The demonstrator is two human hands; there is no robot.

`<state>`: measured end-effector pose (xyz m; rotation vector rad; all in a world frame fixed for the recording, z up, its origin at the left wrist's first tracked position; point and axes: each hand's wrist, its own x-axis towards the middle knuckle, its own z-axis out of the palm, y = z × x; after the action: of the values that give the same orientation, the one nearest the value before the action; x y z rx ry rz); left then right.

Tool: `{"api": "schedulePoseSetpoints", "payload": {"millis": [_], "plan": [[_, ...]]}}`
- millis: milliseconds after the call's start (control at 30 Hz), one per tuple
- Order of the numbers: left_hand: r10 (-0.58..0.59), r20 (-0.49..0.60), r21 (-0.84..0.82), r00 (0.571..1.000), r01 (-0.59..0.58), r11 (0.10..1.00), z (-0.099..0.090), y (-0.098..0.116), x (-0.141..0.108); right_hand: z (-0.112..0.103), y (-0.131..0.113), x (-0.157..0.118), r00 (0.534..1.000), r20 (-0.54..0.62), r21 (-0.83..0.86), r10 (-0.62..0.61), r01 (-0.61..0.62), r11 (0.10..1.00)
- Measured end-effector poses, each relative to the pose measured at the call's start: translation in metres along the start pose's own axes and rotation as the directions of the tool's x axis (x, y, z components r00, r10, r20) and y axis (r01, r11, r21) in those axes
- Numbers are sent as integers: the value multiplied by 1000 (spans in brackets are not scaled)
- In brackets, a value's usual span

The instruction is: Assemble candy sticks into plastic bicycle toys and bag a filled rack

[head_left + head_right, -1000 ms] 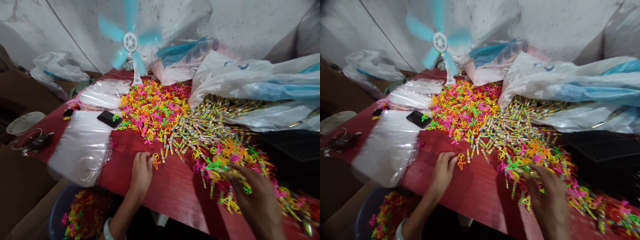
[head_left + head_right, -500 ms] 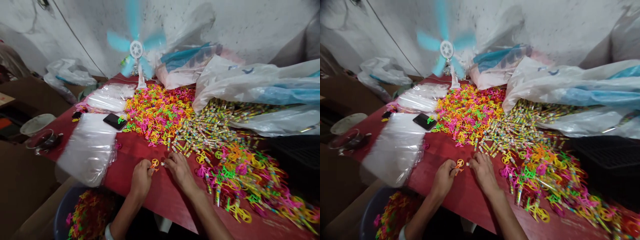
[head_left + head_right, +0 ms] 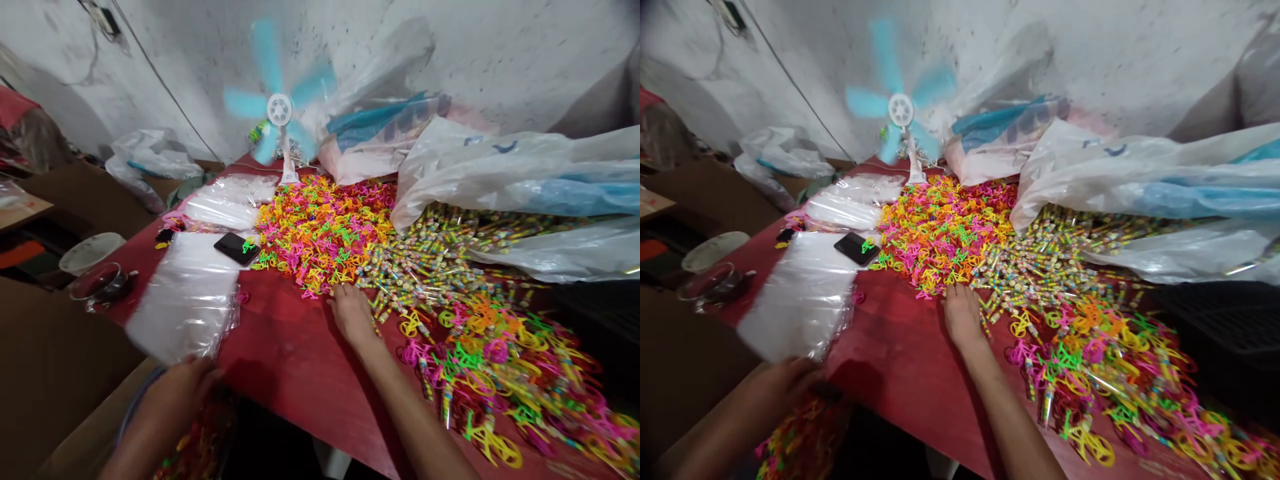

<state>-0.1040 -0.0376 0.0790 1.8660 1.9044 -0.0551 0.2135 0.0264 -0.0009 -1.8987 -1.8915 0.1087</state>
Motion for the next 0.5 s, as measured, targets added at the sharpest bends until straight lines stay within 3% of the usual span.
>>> {"api": "schedulePoseSetpoints", "payload": {"millis": [67, 133, 200, 233, 300, 367, 433, 500], "plan": [[159, 13, -221, 987, -152, 963, 21, 37, 11, -1, -4, -2, 1000, 2, 0, -5, 5, 1000], [248, -131, -396, 960, -280, 875, 49, 78, 23, -3, -5, -13, 1000, -26, 99, 13, -11, 995], [275, -250, -506, 928, -367, 780, 77, 112, 33, -8, -5, -28, 993, -33, 343, 109, -91, 935], [285, -275, -543, 918, -393, 742, 89, 125, 35, -12, -5, -35, 985, -2, 489, 175, -152, 859], [334, -338, -559, 880, -473, 681, 106, 143, 38, -20, -8, -49, 960, 126, 701, 250, -264, 663], [386, -361, -563, 849, -528, 636, 115, 152, 37, -30, -12, -60, 943, 228, 789, 243, -325, 521], [397, -327, -612, 858, -512, 602, 117, 155, 35, -37, -15, -66, 942, 271, 827, 198, -333, 454], [365, -251, -702, 896, -428, 569, 115, 157, 33, -40, -16, -70, 947, 278, 844, 164, -322, 428]]}}
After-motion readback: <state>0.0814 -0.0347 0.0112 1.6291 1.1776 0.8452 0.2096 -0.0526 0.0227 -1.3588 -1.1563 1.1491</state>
